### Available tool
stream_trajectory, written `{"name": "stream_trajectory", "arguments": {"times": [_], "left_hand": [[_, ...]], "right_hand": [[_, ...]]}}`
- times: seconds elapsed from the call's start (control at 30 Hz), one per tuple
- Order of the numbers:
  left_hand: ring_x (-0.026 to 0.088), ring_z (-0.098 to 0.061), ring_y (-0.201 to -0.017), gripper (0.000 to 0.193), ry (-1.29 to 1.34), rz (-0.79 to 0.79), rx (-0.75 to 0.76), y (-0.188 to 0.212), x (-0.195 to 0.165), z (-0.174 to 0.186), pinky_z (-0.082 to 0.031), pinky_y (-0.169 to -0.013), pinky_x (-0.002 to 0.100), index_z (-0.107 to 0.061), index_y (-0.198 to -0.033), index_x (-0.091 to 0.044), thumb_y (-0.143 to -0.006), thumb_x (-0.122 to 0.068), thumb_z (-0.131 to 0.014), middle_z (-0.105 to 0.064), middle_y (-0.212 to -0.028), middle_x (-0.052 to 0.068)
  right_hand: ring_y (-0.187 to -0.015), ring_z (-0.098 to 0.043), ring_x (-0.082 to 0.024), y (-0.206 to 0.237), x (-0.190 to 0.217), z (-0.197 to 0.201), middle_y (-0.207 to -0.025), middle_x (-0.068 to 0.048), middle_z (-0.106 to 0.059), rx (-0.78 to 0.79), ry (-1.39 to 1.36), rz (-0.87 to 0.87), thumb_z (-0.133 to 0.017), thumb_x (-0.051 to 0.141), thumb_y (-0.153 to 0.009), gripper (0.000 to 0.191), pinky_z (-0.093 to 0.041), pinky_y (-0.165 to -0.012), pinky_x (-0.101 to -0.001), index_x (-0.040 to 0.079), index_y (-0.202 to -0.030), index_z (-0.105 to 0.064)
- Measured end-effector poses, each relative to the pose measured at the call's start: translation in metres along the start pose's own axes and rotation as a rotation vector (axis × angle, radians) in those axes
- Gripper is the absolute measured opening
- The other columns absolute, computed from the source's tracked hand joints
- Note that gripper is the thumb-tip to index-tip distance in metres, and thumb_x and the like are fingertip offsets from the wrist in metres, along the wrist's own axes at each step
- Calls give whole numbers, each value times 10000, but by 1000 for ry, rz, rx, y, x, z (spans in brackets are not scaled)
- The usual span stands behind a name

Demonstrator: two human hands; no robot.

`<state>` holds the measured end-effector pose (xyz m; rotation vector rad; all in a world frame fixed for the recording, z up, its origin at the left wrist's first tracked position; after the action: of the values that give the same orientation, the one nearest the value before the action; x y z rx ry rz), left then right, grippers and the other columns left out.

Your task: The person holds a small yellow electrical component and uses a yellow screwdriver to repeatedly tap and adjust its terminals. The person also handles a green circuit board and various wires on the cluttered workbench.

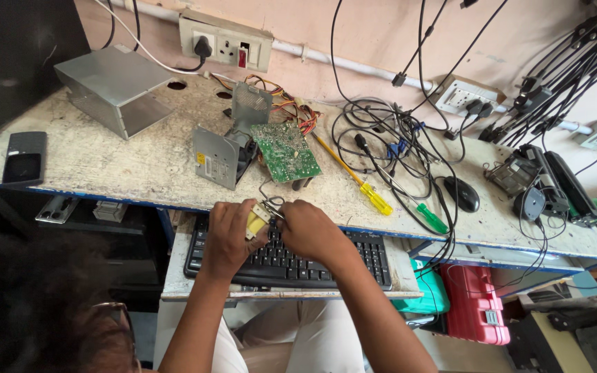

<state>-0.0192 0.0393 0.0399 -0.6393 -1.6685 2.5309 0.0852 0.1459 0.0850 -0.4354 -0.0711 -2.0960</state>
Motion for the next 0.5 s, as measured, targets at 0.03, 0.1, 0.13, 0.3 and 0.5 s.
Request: {"name": "stream_trajectory", "arguments": {"times": [0.03, 0.1, 0.13, 0.3, 0.5], "left_hand": [[347, -563, -963, 602, -3, -9, -3, 0, 0, 1, -450, -916, 483, -498, -1338, -6, -955, -425, -701, -635, -1049, 153], [352, -558, -952, 612, 14, 17, 8, -1, 2, 2, -450, -904, 483, -504, -1327, -5, -942, -440, -697, -634, -1030, 158], [355, -556, -947, 618, 21, 27, 11, -2, 4, 2, -451, -898, 484, -508, -1321, -4, -935, -448, -695, -634, -1020, 161], [365, -548, -954, 638, 27, 84, 11, -3, 4, 6, -455, -892, 488, -533, -1299, 3, -917, -492, -661, -628, -1012, 162], [369, -559, -976, 595, 66, 106, 0, -5, 4, 8, -466, -899, 477, -558, -1295, 7, -952, -468, -663, -640, -1063, 165]], "right_hand": [[-970, -626, -433, -3, 0, -1, -958, -241, -667, -3, -8, 15, -651, 186, -894, 194, -476, -873, -527, 8, -970, -670], [-973, -623, -436, -8, 0, -1, -980, -245, -660, -15, -25, 48, -686, 219, -887, 234, -483, -869, -519, 2, -971, -658], [-968, -630, -430, -9, 0, -2, -967, -239, -663, -10, -5, 46, -725, 243, -840, 277, -490, -864, -513, 0, -951, -654], [-890, -676, -406, -4, 4, -4, -876, -189, -706, -53, 52, 12, -829, 290, -692, 398, -526, -795, -504, 30, -934, -650], [-762, -700, -382, 1, -2, -16, -761, -182, -717, -56, -47, -77, -846, 268, -769, 261, -552, -733, -467, 55, -842, -715]]}}
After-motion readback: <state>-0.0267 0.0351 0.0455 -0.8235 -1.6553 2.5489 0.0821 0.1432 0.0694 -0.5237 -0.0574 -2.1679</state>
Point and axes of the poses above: each hand's wrist, its own y-axis away from the middle knuckle, its own z-axis out of the back of the hand, x = y × z, the point moved 7 cm from there along -y, towards the middle knuckle
